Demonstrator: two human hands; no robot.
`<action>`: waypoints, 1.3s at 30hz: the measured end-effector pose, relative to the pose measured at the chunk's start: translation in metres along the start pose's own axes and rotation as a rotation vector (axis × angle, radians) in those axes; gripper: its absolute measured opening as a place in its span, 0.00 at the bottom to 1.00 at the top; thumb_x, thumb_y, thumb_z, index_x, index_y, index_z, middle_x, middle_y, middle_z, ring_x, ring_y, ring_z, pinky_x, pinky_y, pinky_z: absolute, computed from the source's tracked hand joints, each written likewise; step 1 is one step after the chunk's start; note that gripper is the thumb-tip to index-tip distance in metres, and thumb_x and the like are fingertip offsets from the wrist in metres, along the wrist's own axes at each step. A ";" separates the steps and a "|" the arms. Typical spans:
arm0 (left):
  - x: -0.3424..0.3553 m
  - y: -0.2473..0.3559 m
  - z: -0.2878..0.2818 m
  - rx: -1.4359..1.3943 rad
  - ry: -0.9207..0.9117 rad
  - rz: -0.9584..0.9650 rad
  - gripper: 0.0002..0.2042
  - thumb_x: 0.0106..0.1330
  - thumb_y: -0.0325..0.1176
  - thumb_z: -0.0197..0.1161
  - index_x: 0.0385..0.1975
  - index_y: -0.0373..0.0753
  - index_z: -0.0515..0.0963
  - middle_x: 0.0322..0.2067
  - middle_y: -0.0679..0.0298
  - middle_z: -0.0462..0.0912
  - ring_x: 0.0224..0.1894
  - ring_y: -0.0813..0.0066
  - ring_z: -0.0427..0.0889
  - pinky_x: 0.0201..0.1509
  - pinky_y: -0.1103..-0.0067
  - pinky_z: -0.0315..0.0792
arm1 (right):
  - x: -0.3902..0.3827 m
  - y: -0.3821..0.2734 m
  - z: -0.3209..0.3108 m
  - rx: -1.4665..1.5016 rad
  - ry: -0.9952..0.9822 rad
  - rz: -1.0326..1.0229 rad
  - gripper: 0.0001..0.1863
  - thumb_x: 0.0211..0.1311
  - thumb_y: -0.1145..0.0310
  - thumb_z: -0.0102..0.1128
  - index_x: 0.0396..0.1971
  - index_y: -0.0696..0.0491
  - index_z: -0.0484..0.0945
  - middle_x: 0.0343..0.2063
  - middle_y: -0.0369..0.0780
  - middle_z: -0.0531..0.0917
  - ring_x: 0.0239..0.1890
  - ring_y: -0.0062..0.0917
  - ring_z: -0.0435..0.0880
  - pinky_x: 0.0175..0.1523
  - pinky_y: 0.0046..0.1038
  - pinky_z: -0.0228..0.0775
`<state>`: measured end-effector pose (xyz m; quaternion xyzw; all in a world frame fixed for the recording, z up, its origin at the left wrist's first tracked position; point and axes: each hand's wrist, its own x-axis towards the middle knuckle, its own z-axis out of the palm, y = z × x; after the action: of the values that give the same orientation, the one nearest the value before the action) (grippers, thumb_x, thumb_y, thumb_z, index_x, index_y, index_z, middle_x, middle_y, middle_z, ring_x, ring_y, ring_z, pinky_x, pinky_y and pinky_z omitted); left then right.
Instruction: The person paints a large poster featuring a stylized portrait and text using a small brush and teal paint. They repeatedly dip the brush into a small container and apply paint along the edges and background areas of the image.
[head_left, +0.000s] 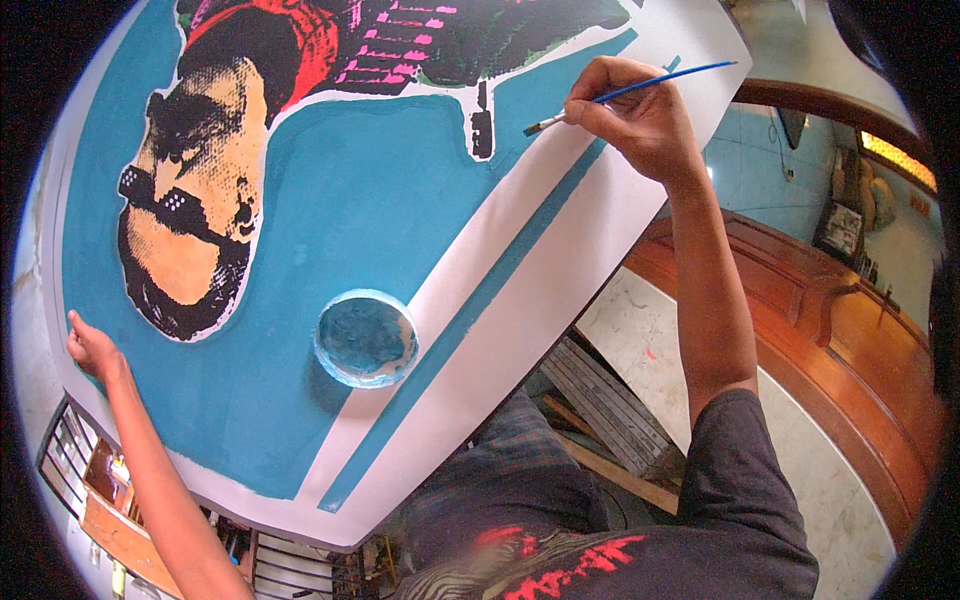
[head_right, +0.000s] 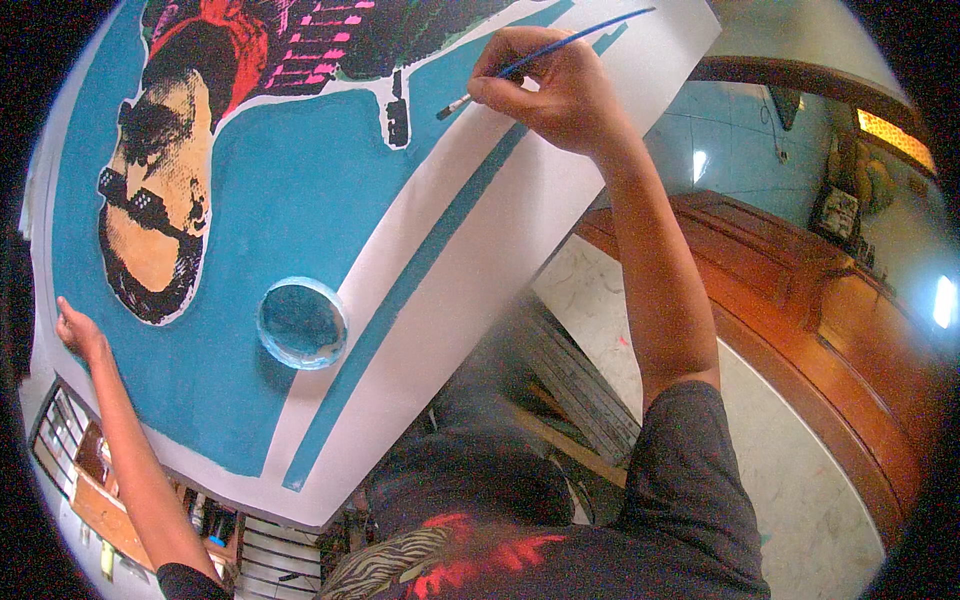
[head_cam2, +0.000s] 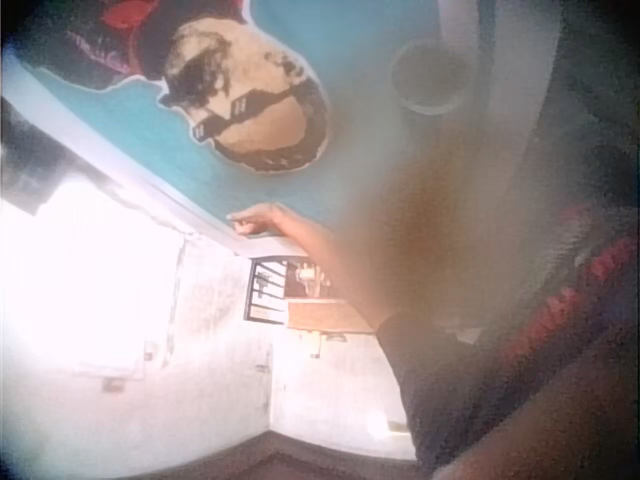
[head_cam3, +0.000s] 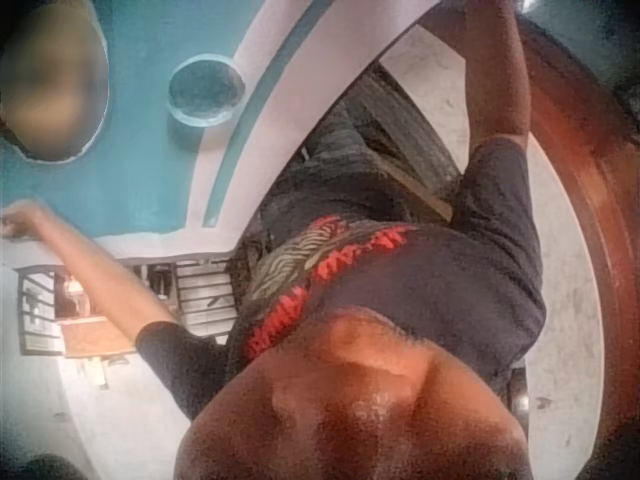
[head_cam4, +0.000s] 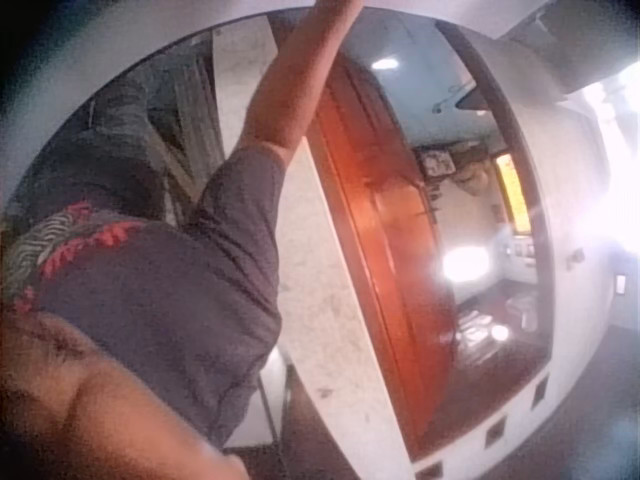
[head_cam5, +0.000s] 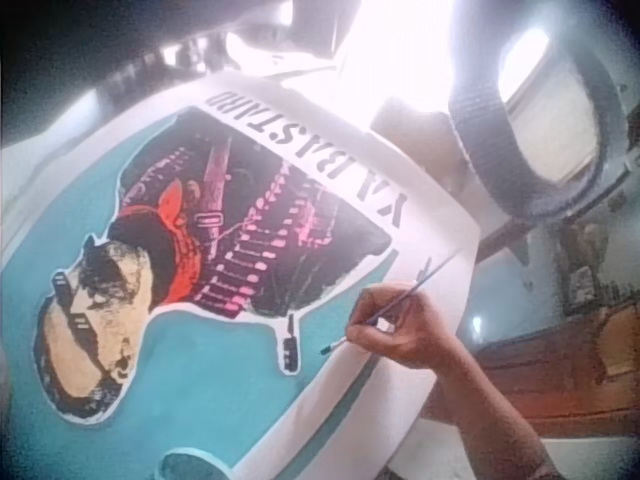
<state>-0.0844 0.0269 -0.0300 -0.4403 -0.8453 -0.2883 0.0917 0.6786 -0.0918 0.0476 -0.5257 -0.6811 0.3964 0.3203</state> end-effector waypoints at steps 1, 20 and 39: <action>0.001 -0.001 -0.001 -0.010 0.004 0.007 0.32 0.63 0.63 0.55 0.36 0.31 0.79 0.34 0.52 0.83 0.39 0.57 0.79 0.48 0.66 0.70 | 0.000 0.000 0.002 0.003 -0.007 -0.002 0.07 0.59 0.68 0.67 0.29 0.55 0.82 0.27 0.36 0.82 0.32 0.20 0.81 0.44 0.24 0.74; -0.012 0.016 -0.006 -0.049 -0.044 -0.009 0.33 0.65 0.63 0.55 0.35 0.28 0.77 0.32 0.53 0.79 0.36 0.59 0.76 0.45 0.67 0.69 | -0.001 -0.016 0.009 -0.202 -0.026 0.109 0.04 0.55 0.67 0.71 0.28 0.50 0.85 0.27 0.37 0.85 0.33 0.24 0.83 0.47 0.35 0.76; -0.014 0.013 -0.003 -0.071 -0.008 0.019 0.31 0.65 0.62 0.54 0.25 0.32 0.75 0.23 0.57 0.77 0.29 0.62 0.73 0.40 0.67 0.68 | 0.001 -0.023 0.028 -0.087 -0.068 0.155 0.05 0.53 0.68 0.71 0.26 0.52 0.85 0.25 0.37 0.85 0.29 0.23 0.83 0.44 0.30 0.76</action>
<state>-0.0658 0.0214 -0.0281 -0.4525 -0.8307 -0.3154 0.0753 0.6440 -0.0995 0.0542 -0.5764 -0.6656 0.4076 0.2422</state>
